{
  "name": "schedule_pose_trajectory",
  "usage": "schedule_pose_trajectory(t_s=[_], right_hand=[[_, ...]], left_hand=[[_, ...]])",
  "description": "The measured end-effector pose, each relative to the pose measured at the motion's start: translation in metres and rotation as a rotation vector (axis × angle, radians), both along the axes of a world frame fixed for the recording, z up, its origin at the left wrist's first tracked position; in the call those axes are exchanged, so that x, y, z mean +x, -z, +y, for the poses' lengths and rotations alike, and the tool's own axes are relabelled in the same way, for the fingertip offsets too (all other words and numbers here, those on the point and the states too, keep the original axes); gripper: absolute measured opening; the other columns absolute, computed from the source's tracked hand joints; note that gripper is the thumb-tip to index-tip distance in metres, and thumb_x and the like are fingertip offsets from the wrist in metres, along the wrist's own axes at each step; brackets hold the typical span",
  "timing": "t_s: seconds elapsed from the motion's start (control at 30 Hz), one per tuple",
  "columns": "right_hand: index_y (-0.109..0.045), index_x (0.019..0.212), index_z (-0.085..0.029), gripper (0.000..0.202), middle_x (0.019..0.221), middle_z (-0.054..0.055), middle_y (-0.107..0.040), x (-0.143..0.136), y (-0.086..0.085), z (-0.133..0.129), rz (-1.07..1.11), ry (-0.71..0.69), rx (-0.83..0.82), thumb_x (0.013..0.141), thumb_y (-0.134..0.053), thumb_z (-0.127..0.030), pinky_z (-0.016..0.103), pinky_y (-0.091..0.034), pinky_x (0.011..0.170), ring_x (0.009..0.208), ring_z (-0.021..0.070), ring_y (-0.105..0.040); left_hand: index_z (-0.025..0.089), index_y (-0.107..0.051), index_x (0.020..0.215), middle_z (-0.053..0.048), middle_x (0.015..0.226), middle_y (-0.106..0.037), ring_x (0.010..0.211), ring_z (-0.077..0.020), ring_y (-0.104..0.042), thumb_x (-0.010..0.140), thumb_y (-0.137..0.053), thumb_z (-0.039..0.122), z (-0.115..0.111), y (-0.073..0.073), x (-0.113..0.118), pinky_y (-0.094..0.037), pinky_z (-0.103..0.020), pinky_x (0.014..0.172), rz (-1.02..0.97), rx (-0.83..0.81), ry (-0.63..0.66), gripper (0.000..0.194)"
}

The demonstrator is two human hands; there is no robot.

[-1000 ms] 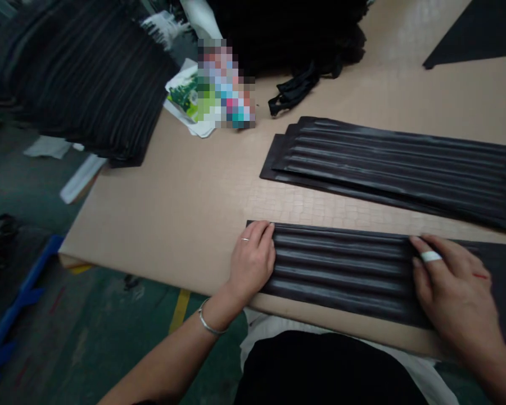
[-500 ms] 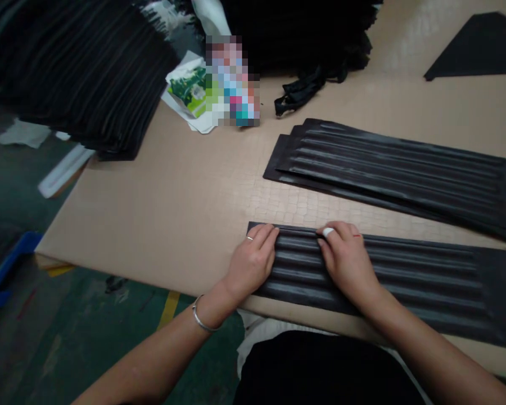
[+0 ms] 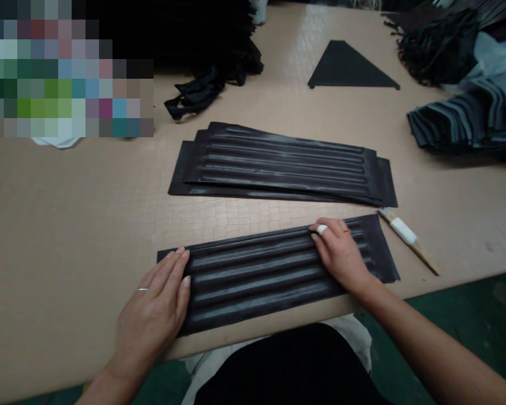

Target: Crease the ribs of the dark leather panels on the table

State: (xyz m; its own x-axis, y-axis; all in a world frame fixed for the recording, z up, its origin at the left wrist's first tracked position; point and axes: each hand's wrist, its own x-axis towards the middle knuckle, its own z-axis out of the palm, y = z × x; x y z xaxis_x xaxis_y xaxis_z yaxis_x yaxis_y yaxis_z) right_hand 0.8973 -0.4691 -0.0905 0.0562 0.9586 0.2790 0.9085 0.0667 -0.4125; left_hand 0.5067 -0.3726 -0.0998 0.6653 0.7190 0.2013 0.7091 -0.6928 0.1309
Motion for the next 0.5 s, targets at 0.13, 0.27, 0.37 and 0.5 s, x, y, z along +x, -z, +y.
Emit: schedule_pose_trajectory(t_s=[0.13, 0.27, 0.37, 0.5], right_hand=[[-0.064, 0.116, -0.017, 0.020, 0.118, 0.014, -0.064, 0.074, 0.006, -0.036, -0.071, 0.135, 0.003, 0.102, -0.052, -0.025, 0.049, -0.047, 0.103, 0.114, 0.0293, -0.058], [-0.061, 0.131, -0.016, 0.034, 0.129, 0.016, -0.062, 0.088, 0.014, -0.060, -0.189, 0.216, -0.016, 0.102, -0.052, -0.032, 0.049, -0.047, 0.108, 0.124, 0.0313, -0.057], [-0.052, 0.146, -0.013, 0.048, 0.143, 0.019, -0.055, 0.077, 0.023, -0.065, -0.207, 0.224, -0.036, 0.103, -0.051, -0.034, 0.051, -0.044, 0.113, 0.134, 0.0332, -0.051], [-0.044, 0.153, -0.014, 0.054, 0.155, 0.019, -0.046, 0.063, 0.028, -0.061, -0.124, 0.237, -0.039, 0.103, -0.050, -0.034, 0.057, -0.037, 0.118, 0.144, 0.0340, -0.041]], left_hand=[[0.012, -0.036, 0.157, -0.018, 0.147, -0.057, 0.135, -0.0336, -0.055, 0.101, -0.048, 0.025, 0.003, -0.004, -0.004, -0.045, -0.050, 0.114, 0.065, 0.027, -0.001, 0.059], [0.013, -0.057, 0.139, -0.016, 0.117, -0.070, 0.111, -0.0335, -0.065, 0.101, -0.051, 0.030, 0.016, -0.021, 0.011, -0.051, -0.050, 0.100, 0.160, 0.072, -0.088, 0.042], [0.014, -0.066, 0.117, -0.013, 0.105, -0.070, 0.102, -0.0312, -0.065, 0.102, -0.048, 0.034, 0.029, -0.033, 0.057, -0.052, -0.048, 0.093, 0.123, 0.040, -0.146, 0.031], [0.016, -0.065, 0.104, -0.012, 0.107, -0.068, 0.102, -0.0263, -0.063, 0.101, -0.052, 0.035, 0.041, -0.038, 0.134, -0.053, -0.039, 0.091, 0.111, -0.171, 0.149, 0.023]])
